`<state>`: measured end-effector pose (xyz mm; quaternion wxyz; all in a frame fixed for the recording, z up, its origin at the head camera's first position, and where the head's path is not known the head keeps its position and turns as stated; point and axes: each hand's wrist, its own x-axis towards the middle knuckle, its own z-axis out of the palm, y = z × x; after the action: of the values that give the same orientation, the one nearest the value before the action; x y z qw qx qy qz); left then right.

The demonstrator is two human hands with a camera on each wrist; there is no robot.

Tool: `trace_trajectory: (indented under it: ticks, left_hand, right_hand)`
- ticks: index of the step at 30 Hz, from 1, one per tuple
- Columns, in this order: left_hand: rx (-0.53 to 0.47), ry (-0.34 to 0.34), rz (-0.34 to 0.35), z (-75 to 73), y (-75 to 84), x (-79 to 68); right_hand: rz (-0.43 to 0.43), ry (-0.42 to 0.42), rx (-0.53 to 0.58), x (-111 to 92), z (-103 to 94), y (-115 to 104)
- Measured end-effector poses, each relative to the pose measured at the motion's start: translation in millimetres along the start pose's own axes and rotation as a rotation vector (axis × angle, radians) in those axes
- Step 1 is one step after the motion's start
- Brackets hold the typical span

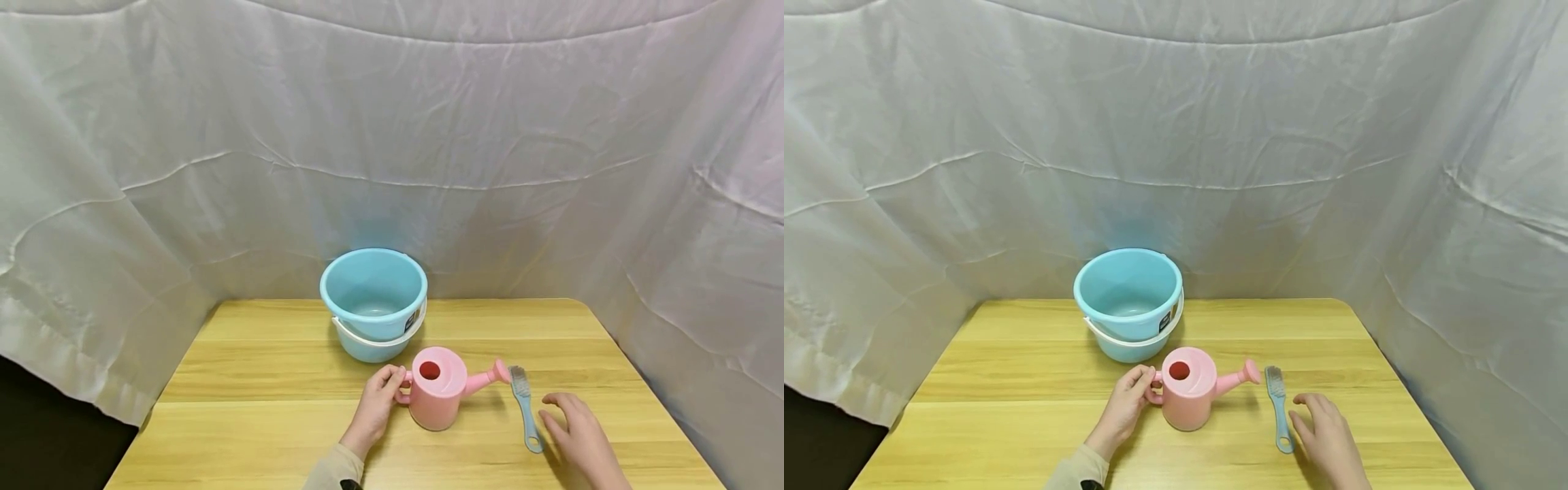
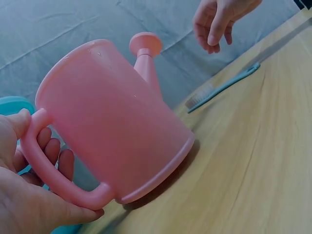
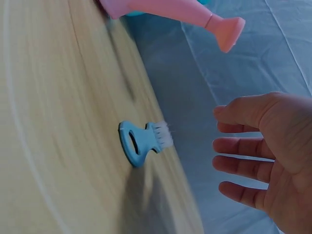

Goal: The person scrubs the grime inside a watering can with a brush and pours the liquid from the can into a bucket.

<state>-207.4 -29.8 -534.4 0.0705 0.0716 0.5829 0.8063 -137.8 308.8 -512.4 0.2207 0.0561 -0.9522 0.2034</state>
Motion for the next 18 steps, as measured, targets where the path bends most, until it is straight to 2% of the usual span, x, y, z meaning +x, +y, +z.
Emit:
trace_trajectory:
  ticks: [6, 11, 18]
  left_hand:
    - [-0.02, 0.034, -0.009, 2.2, 8.9, 0.5]
    - [-0.037, 0.051, 0.013, 2.5, 20.3, -1.5]
    - [-0.058, 0.076, 0.026, 1.9, 37.9, -5.0]
  right_hand:
    - [-0.027, -0.009, 0.033, 11, -3.6, -1]
    - [-0.095, 0.053, 0.031, 21, -6.2, -5]
    - [-0.077, 0.037, 0.057, 37, -8.7, -12]
